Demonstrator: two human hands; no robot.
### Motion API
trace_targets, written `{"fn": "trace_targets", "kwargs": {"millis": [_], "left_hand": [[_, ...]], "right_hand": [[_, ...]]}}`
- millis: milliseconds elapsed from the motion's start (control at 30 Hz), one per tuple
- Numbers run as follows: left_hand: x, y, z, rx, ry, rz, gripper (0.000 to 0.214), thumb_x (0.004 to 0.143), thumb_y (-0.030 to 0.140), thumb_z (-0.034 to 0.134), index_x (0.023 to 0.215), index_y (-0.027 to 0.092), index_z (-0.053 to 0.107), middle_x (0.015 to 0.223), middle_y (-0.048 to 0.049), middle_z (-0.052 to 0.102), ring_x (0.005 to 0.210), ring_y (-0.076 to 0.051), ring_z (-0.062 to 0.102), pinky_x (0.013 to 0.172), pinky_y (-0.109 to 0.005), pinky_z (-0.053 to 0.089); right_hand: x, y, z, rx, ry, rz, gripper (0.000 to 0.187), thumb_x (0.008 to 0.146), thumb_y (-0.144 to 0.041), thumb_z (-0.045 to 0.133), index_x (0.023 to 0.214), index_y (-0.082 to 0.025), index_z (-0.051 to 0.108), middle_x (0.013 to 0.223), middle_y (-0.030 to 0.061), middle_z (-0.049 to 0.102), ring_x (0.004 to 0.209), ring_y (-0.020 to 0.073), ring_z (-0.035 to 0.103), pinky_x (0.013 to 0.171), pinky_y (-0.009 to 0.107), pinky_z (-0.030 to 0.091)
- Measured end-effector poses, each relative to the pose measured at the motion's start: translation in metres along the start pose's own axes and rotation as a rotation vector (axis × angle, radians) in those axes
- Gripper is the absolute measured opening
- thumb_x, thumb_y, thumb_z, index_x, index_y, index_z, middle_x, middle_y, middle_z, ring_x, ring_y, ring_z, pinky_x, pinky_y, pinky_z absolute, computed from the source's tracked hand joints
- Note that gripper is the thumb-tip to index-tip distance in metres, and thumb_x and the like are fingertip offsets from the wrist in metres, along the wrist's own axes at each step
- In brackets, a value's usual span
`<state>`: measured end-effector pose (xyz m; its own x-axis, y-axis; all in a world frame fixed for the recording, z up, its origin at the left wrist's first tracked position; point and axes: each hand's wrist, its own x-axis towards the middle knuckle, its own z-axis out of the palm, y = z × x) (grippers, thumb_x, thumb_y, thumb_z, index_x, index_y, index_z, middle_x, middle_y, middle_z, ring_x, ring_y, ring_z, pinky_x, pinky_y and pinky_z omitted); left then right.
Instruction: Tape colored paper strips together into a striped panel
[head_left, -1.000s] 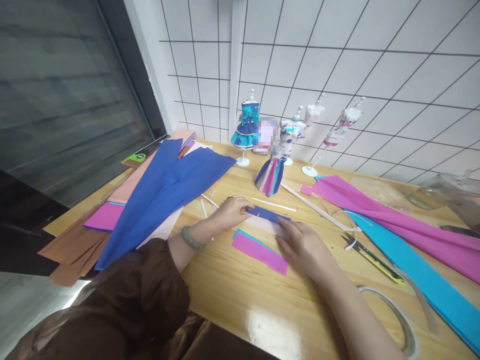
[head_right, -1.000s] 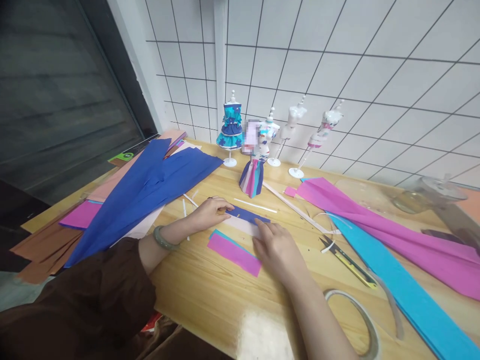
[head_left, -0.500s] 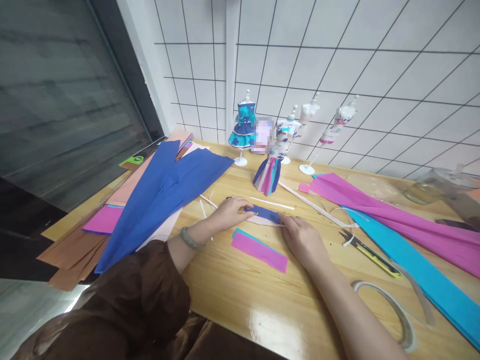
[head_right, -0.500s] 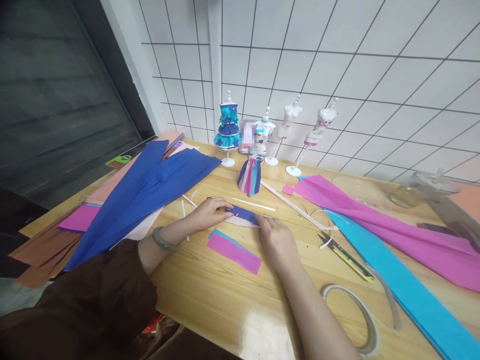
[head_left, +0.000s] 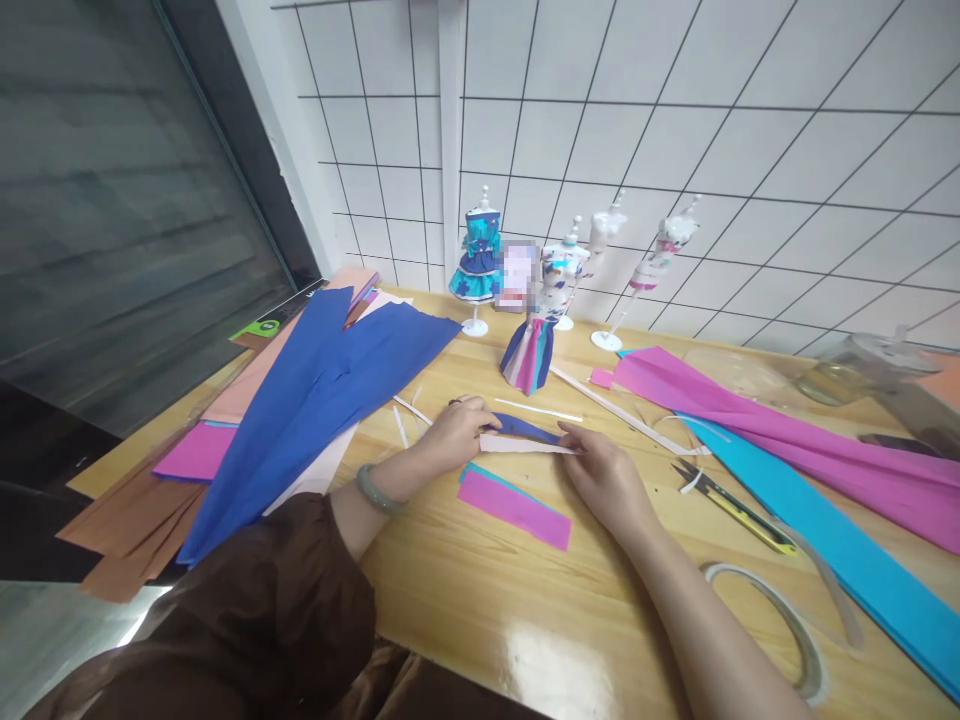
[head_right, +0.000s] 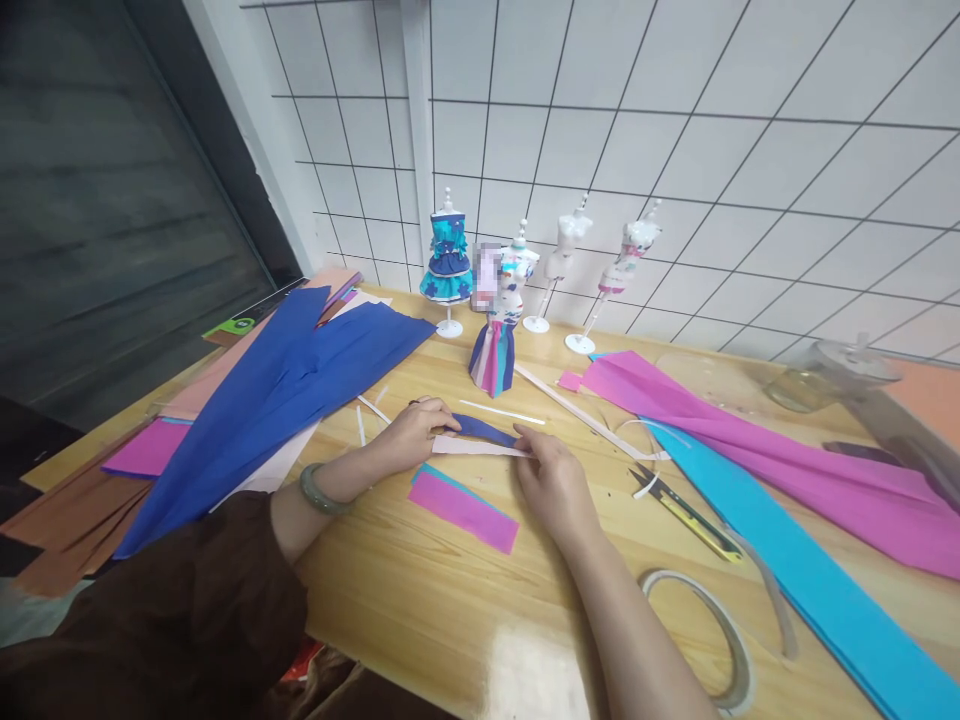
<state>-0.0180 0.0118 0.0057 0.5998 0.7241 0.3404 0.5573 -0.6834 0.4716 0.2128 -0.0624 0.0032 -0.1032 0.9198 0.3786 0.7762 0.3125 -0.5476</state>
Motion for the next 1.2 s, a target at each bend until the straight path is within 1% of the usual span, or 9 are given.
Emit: {"fn": "trace_targets", "kwargs": {"millis": [100,267,433,567,633,800,900,1033,1200], "left_hand": [[0.001,0.0,-0.001,-0.043,0.018,-0.032,0.012,0.077,0.02,0.058,0.083,0.02,0.068,0.085,-0.0039,0.061,0.087,-0.017,0.055,0.08,-0.03,0.042],[0.002,0.007,-0.004,-0.073,0.056,-0.047,0.034,0.071,0.02,0.066,0.105,0.021,0.062,0.102,-0.005,0.06,0.101,-0.02,0.052,0.09,-0.034,0.041],[-0.002,0.016,-0.007,-0.187,-0.025,0.03,0.049,0.072,0.018,0.062,0.12,0.02,0.052,0.121,-0.0062,0.054,0.115,-0.019,0.046,0.099,-0.034,0.036],[-0.005,0.025,-0.01,-0.281,-0.096,0.069,0.053,0.072,0.016,0.057,0.124,0.019,0.047,0.124,-0.0068,0.054,0.116,-0.019,0.047,0.1,-0.033,0.036],[-0.006,0.029,-0.012,-0.315,-0.117,0.084,0.055,0.072,0.014,0.056,0.126,0.02,0.045,0.125,-0.0063,0.053,0.116,-0.018,0.048,0.1,-0.032,0.036],[-0.004,0.034,-0.014,-0.293,-0.15,0.053,0.067,0.07,0.021,0.062,0.132,0.023,0.037,0.13,-0.0051,0.049,0.118,-0.021,0.045,0.1,-0.035,0.035],[-0.005,0.034,-0.013,-0.293,-0.152,-0.019,0.073,0.068,0.026,0.066,0.135,0.024,0.034,0.127,-0.006,0.051,0.115,-0.022,0.048,0.098,-0.035,0.036],[-0.007,0.037,-0.014,-0.349,-0.153,-0.117,0.09,0.063,0.043,0.071,0.139,0.024,0.026,0.112,-0.0071,0.059,0.103,-0.022,0.055,0.09,-0.035,0.041],[-0.009,0.041,-0.013,-0.396,-0.186,-0.052,0.103,0.061,0.043,0.073,0.142,0.024,0.012,0.107,-0.0056,0.061,0.105,-0.021,0.054,0.092,-0.035,0.039]], "right_hand": [[0.0,-0.003,-0.002,0.094,0.007,0.056,0.042,0.074,-0.019,0.049,0.116,-0.019,0.055,0.092,0.0061,0.067,0.086,0.02,0.061,0.082,0.038,0.046],[0.0,-0.007,-0.002,0.287,0.028,0.201,0.041,0.073,-0.021,0.052,0.113,-0.017,0.056,0.093,0.0067,0.067,0.087,0.0191,0.063,0.083,0.037,0.047],[0.002,-0.01,-0.005,0.5,0.035,0.393,0.043,0.072,-0.027,0.055,0.111,-0.012,0.055,0.089,0.0081,0.067,0.077,0.0176,0.065,0.07,0.031,0.051],[0.004,-0.009,-0.01,0.644,0.028,0.547,0.046,0.067,-0.033,0.063,0.107,-0.013,0.057,0.079,0.0063,0.069,0.065,0.0175,0.065,0.058,0.028,0.052],[0.005,-0.008,-0.011,0.703,0.034,0.606,0.046,0.065,-0.035,0.065,0.106,-0.014,0.058,0.077,0.0058,0.069,0.063,0.0177,0.065,0.057,0.029,0.052],[0.005,-0.008,-0.012,0.814,0.043,0.684,0.042,0.064,-0.034,0.068,0.101,-0.016,0.06,0.09,0.0069,0.07,0.071,0.019,0.066,0.064,0.03,0.054],[0.005,-0.009,-0.012,0.846,0.047,0.71,0.04,0.063,-0.033,0.069,0.1,-0.017,0.062,0.092,0.0073,0.07,0.074,0.0203,0.066,0.064,0.031,0.054],[0.006,-0.012,-0.014,0.849,0.063,0.739,0.038,0.062,-0.031,0.07,0.096,-0.017,0.063,0.09,0.0067,0.07,0.072,0.0199,0.066,0.057,0.028,0.055],[0.006,-0.015,-0.014,0.828,0.073,0.767,0.032,0.061,-0.028,0.07,0.09,-0.016,0.064,0.088,0.0058,0.07,0.07,0.0188,0.066,0.052,0.025,0.055]]}}
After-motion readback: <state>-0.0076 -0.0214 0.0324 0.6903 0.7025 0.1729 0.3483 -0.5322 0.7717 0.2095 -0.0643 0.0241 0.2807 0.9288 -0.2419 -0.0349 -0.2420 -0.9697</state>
